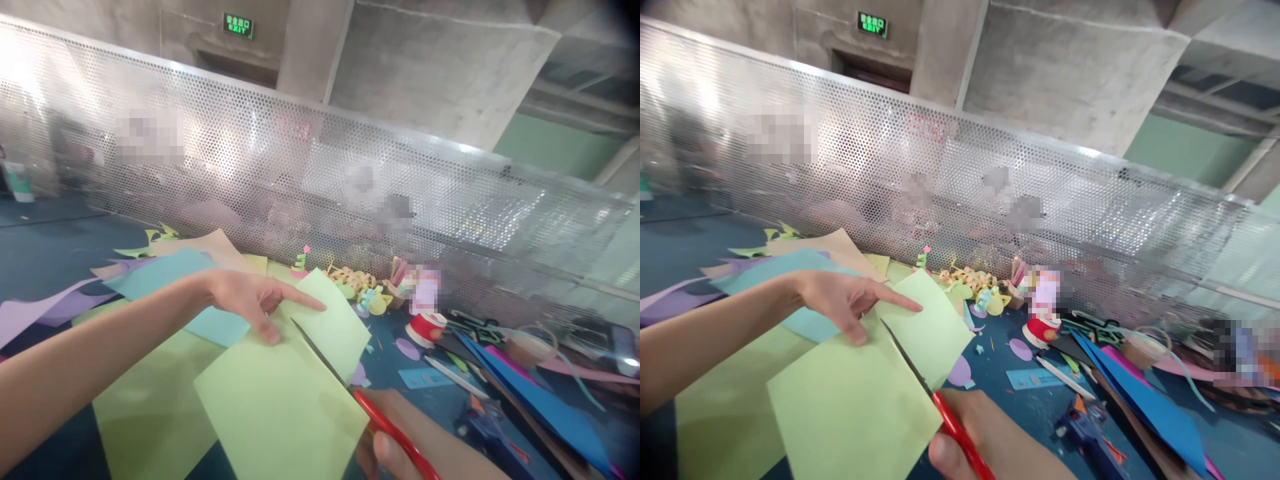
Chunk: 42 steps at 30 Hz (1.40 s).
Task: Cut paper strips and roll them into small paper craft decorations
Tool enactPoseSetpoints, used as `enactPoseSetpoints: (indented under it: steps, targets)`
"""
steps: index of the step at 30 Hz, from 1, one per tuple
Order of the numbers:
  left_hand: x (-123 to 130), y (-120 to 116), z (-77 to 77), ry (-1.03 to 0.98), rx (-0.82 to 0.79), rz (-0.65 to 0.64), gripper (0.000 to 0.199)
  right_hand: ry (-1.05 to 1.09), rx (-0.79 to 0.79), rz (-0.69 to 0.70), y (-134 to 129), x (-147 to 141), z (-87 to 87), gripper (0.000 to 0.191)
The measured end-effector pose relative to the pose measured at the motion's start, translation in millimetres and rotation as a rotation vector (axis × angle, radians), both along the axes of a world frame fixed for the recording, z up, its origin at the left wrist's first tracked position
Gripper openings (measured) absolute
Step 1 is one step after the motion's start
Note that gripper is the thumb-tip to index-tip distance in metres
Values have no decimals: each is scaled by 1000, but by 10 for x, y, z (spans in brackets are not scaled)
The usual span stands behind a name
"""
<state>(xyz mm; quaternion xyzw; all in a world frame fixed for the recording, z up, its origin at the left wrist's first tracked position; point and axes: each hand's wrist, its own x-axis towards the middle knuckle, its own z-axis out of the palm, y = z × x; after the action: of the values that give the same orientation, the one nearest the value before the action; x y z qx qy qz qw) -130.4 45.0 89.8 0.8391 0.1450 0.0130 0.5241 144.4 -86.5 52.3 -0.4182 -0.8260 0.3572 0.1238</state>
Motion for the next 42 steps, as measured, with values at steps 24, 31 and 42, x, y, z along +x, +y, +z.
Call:
enactPoseSetpoints:
  steps: [24, 31, 42]
  targets:
    - [63, -89, 16, 24, -149, 25, 83, -15, 70, -62, -30, -75, 27, 26]
    - [77, -141, 46, 43, -185, 8, 85, 19, 39, -57, -142, -147, 107, 28]
    - [67, -146, 64, 33, -150, 34, 87, 115, -20, -41, -62, -266, 52, 70]
